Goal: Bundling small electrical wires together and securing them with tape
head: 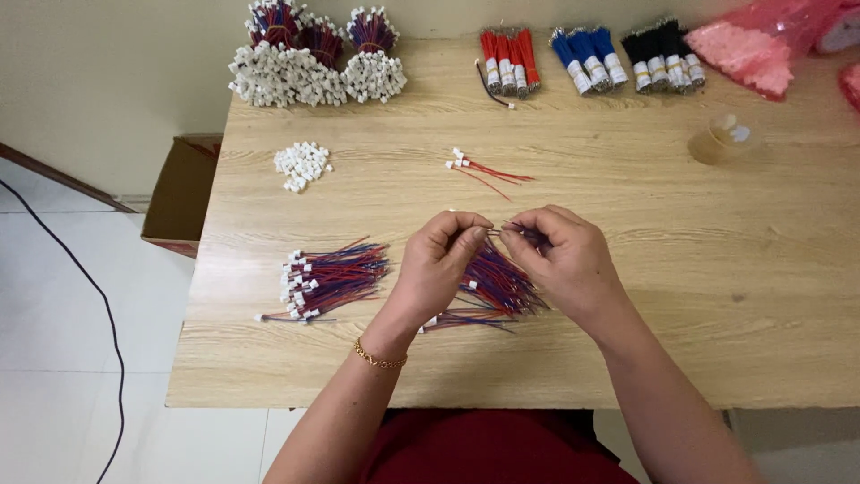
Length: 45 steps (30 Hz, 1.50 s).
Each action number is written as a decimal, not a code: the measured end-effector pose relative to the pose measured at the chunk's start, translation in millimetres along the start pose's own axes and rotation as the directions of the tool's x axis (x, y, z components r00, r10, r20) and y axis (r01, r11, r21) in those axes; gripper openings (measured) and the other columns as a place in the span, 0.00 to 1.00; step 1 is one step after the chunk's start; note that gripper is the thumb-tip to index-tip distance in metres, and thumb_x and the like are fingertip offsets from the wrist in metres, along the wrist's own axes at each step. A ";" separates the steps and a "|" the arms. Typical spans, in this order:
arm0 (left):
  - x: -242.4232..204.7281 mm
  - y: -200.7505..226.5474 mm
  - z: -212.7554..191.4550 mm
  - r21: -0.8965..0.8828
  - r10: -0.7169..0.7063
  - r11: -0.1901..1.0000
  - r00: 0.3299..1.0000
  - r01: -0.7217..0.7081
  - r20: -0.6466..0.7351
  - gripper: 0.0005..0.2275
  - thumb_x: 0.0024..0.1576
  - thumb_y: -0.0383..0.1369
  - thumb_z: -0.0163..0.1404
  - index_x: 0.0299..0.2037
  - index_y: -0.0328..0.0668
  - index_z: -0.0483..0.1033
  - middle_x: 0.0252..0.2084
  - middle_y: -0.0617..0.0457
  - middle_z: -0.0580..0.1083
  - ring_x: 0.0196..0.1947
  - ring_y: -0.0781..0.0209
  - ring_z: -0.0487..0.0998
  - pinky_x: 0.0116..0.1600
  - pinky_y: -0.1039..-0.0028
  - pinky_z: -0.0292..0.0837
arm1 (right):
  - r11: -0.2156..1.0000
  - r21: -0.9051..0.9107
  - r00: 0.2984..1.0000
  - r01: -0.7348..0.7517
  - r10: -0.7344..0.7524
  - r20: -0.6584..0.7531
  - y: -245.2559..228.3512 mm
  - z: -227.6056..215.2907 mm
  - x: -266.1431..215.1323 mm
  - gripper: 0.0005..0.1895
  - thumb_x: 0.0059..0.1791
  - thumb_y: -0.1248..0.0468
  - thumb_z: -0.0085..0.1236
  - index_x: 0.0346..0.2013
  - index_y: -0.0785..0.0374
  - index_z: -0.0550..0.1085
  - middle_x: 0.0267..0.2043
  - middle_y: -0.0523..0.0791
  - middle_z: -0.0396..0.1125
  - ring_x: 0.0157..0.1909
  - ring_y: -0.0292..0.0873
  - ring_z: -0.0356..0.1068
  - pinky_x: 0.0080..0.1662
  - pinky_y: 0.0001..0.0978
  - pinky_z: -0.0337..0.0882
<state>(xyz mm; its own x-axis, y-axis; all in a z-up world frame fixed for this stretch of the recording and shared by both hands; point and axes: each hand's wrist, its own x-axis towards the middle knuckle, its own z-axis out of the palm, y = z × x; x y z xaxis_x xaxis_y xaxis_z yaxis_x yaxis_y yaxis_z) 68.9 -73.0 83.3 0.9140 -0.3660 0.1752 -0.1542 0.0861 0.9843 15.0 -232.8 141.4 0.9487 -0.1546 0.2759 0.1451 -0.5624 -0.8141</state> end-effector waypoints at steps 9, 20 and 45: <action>-7.2 -21.8 -3.7 -0.418 -0.137 0.898 0.990 0.138 0.033 0.09 0.60 0.23 0.46 0.50 0.36 0.72 0.38 0.52 0.75 0.37 0.67 0.77 0.43 0.78 0.77 | 0.961 -0.234 0.989 0.144 -0.151 -0.011 -13.4 0.1 -2.4 0.02 0.47 0.62 0.61 0.32 0.57 0.77 0.22 0.43 0.64 0.27 0.40 0.69 0.33 0.29 0.70; -11.5 -34.5 -13.3 -0.603 -0.153 0.781 0.986 0.165 0.072 0.07 0.60 0.24 0.46 0.46 0.31 0.73 0.39 0.46 0.75 0.38 0.59 0.81 0.44 0.71 0.81 | 0.950 -0.262 0.984 0.170 -0.150 0.094 -30.1 1.8 0.3 0.02 0.46 0.63 0.59 0.30 0.57 0.77 0.20 0.45 0.63 0.28 0.46 0.70 0.34 0.33 0.69; -5.8 -40.1 -15.3 -0.267 -0.181 0.948 0.983 0.175 0.000 0.07 0.58 0.24 0.51 0.44 0.33 0.78 0.34 0.50 0.75 0.34 0.67 0.73 0.41 0.75 0.74 | 0.988 -0.153 0.991 0.030 -0.009 0.135 5.6 24.5 5.4 0.06 0.50 0.63 0.53 0.35 0.60 0.77 0.26 0.49 0.68 0.34 0.50 0.72 0.39 0.39 0.71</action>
<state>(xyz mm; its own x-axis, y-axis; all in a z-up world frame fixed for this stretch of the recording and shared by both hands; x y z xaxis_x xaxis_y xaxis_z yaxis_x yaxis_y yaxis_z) 75.5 -60.2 42.5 0.9268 -0.3756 -0.0063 0.1139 0.2648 0.9576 27.8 -216.9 125.8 0.9765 -0.0388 0.2118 0.1284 -0.6844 -0.7177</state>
